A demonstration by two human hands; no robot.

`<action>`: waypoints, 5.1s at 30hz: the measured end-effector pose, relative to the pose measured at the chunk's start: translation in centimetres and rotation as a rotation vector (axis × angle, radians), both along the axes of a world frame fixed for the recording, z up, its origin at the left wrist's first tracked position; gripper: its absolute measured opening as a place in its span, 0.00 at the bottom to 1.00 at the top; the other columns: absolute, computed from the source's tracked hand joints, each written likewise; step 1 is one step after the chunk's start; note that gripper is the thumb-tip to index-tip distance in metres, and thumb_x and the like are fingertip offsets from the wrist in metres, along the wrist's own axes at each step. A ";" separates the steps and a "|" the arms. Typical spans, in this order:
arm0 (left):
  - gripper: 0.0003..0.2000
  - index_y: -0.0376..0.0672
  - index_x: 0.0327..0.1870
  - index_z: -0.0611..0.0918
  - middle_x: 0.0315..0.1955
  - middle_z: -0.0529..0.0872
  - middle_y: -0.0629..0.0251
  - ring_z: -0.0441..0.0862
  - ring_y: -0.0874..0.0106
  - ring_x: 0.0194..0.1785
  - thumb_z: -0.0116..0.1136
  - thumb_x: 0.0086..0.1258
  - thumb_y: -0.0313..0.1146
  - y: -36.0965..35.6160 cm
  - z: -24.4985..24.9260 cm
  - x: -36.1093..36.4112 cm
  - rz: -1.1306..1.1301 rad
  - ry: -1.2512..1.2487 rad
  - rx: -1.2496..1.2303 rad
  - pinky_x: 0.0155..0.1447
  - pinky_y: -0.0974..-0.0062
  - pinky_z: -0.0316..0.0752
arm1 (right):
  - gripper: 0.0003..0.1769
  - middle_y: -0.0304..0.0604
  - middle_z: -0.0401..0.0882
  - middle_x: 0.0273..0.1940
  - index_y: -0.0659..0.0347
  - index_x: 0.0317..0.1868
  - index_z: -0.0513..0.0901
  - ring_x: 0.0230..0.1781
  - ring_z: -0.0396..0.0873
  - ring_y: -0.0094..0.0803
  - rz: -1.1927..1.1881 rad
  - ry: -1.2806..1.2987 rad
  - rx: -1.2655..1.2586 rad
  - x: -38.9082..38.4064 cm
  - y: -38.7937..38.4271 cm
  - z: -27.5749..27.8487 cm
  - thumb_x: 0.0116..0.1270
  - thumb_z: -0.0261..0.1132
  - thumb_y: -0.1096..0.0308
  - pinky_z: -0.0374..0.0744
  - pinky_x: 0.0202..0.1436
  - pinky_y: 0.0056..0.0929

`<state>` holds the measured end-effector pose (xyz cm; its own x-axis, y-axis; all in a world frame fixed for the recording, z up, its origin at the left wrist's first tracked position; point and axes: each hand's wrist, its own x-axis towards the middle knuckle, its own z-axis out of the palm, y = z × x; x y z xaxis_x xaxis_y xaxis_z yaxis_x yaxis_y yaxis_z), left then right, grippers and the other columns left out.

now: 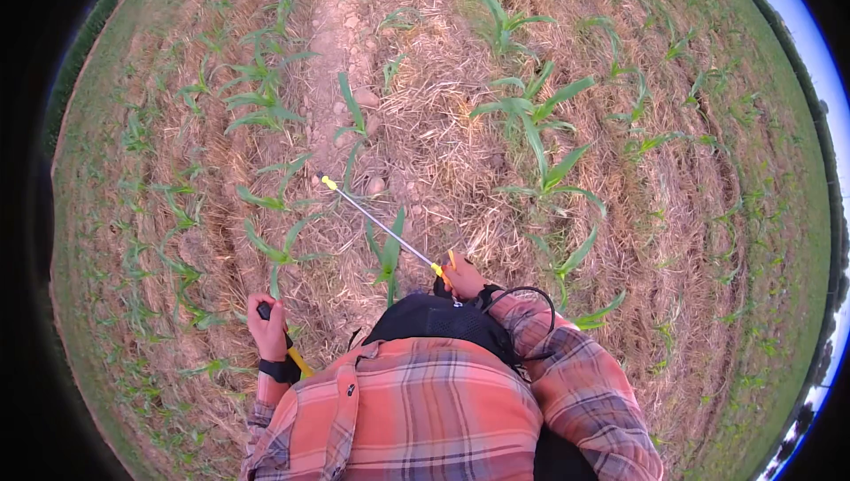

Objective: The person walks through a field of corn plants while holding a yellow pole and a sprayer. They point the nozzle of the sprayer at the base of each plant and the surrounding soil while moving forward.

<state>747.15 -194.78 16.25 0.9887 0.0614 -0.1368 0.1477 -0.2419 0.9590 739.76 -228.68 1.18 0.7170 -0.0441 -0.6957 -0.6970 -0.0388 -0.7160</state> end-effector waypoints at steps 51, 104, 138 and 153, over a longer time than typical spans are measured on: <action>0.06 0.41 0.27 0.69 0.17 0.68 0.75 0.63 0.86 0.19 0.54 0.54 0.22 -24.6 -3.4 54.6 -0.111 0.001 0.074 0.22 0.87 0.58 | 0.10 0.42 0.70 0.15 0.58 0.34 0.60 0.07 0.67 0.27 -0.589 0.062 -0.301 43.6 -27.3 -8.8 0.61 0.50 0.62 0.64 0.07 0.23; 0.07 0.43 0.29 0.66 0.16 0.67 0.74 0.62 0.86 0.13 0.52 0.56 0.24 -37.2 -1.4 97.1 -0.208 -0.196 0.179 0.15 0.89 0.57 | 0.11 0.46 0.70 0.16 0.58 0.36 0.58 0.07 0.66 0.29 -1.061 -0.014 -0.146 82.9 -48.1 -11.1 0.62 0.45 0.60 0.63 0.06 0.24; 0.06 0.42 0.28 0.67 0.17 0.68 0.74 0.62 0.87 0.14 0.51 0.56 0.22 -39.1 -1.4 121.7 0.057 -0.091 -0.037 0.17 0.89 0.56 | 0.12 0.38 0.74 0.18 0.58 0.39 0.64 0.10 0.69 0.21 0.046 -0.050 -0.073 122.4 -40.9 -5.6 0.63 0.50 0.58 0.66 0.12 0.19; 0.06 0.42 0.29 0.67 0.16 0.68 0.75 0.62 0.87 0.14 0.52 0.56 0.22 -50.5 -0.4 134.1 -0.052 -0.116 0.036 0.16 0.89 0.57 | 0.09 0.44 0.70 0.16 0.57 0.36 0.61 0.09 0.69 0.29 -0.639 0.009 -0.142 127.8 -57.6 -11.0 0.63 0.49 0.61 0.63 0.06 0.24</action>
